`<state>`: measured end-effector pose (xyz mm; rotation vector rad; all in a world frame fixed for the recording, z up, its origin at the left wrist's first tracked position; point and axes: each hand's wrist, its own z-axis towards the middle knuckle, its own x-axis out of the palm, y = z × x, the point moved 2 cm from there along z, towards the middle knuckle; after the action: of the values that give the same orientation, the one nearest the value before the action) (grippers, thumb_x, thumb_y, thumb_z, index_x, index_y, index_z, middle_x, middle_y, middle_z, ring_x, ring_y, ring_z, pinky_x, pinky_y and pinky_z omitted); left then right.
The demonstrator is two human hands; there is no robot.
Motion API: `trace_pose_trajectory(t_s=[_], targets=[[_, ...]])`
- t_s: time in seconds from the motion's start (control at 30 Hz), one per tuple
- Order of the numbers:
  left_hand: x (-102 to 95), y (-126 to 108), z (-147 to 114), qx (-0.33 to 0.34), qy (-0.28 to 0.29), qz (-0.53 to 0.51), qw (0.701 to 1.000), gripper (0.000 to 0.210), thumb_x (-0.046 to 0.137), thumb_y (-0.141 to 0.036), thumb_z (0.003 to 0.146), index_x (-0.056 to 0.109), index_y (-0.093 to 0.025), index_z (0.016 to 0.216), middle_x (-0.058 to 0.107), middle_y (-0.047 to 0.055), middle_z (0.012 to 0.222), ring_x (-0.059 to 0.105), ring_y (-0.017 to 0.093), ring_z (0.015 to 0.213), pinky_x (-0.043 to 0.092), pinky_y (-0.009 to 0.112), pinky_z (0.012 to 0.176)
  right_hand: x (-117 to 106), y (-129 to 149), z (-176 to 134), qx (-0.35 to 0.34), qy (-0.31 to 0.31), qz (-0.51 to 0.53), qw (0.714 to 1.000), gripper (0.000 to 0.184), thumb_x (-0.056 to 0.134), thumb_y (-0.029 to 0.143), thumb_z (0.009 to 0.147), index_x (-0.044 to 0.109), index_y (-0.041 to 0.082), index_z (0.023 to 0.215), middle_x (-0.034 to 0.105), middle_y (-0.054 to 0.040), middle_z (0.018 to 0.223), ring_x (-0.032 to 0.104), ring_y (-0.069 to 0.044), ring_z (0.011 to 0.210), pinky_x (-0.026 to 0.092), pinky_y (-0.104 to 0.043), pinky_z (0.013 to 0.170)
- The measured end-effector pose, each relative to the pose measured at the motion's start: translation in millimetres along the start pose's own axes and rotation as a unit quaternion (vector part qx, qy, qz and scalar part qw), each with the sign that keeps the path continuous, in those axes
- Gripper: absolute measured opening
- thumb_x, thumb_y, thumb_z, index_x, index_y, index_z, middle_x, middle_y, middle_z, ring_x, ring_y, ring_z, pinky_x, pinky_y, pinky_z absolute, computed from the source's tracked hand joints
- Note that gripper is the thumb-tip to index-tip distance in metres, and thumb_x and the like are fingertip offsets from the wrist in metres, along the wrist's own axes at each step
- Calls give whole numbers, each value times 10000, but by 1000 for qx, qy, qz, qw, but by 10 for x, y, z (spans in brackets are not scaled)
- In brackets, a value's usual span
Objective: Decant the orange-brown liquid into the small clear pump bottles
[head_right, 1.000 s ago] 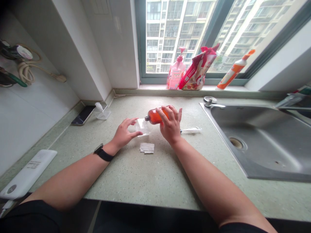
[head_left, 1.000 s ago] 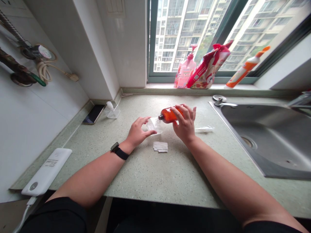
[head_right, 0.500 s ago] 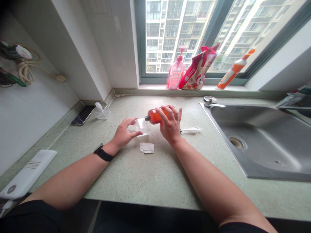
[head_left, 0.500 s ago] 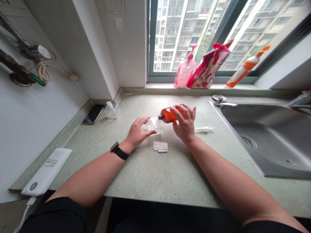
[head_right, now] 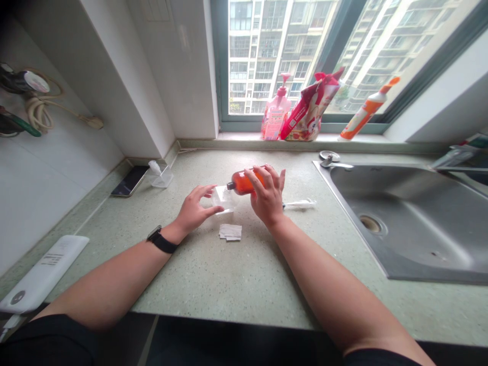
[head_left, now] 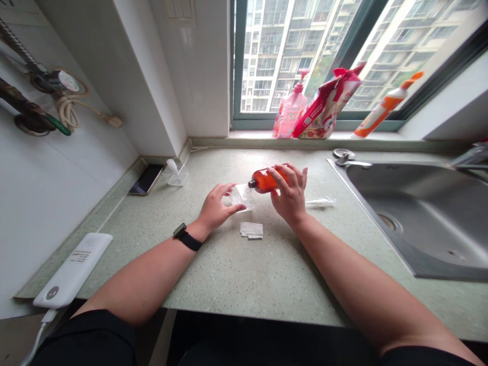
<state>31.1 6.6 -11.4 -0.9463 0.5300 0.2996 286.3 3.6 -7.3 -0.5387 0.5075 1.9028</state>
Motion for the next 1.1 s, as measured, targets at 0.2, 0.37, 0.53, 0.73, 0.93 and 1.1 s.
trace_pose_trajectory(t_s=[0.2,0.37,0.53,0.73,0.93,1.1], targets=[[7,8,-2,-8,3,-25,1000,741,887,-622,777,663,-255,1380,703,92,1211,746,254,1040,645,459,939,-7,-3,6,5,10,-2,1000,868,589,46,877,388,462,1611,588,-51,1497,472,-353,1484,172,-742,1299],[8,5,-4,-10,6,-25,1000,733,895,-604,777,665,-247,1375,702,96,1222,751,255,1051,654,454,935,-4,-10,5,5,11,-1,1000,873,584,45,878,383,459,1619,586,-54,1500,466,-355,1489,171,-746,1298],[13,5,-1,-13,6,-37,999,738,913,-584,763,668,-239,1368,702,94,1240,752,249,1055,653,449,950,-1,-16,3,2,7,3,1000,886,588,34,872,387,467,1618,582,-44,1511,453,-348,1497,163,-740,1303],[7,-4,1,-14,8,-37,999,737,907,-594,765,665,-244,1367,702,99,1242,753,257,1061,652,467,958,-8,-13,5,-2,6,-2,1000,889,591,28,868,383,461,1617,582,-49,1509,454,-356,1500,175,-751,1296],[3,-8,-4,-11,10,-32,999,731,899,-597,775,660,-246,1370,699,99,1246,753,254,1061,656,462,954,-13,-12,8,-5,1,0,1000,903,585,25,875,360,479,1623,584,-44,1507,461,-351,1498,169,-749,1301],[6,-2,-5,-8,9,-28,1000,727,895,-596,783,656,-255,1379,699,97,1240,754,260,1061,657,471,951,-8,-20,5,-2,4,1,1000,939,593,28,869,335,499,1640,575,-34,1519,457,-351,1494,157,-746,1305]])
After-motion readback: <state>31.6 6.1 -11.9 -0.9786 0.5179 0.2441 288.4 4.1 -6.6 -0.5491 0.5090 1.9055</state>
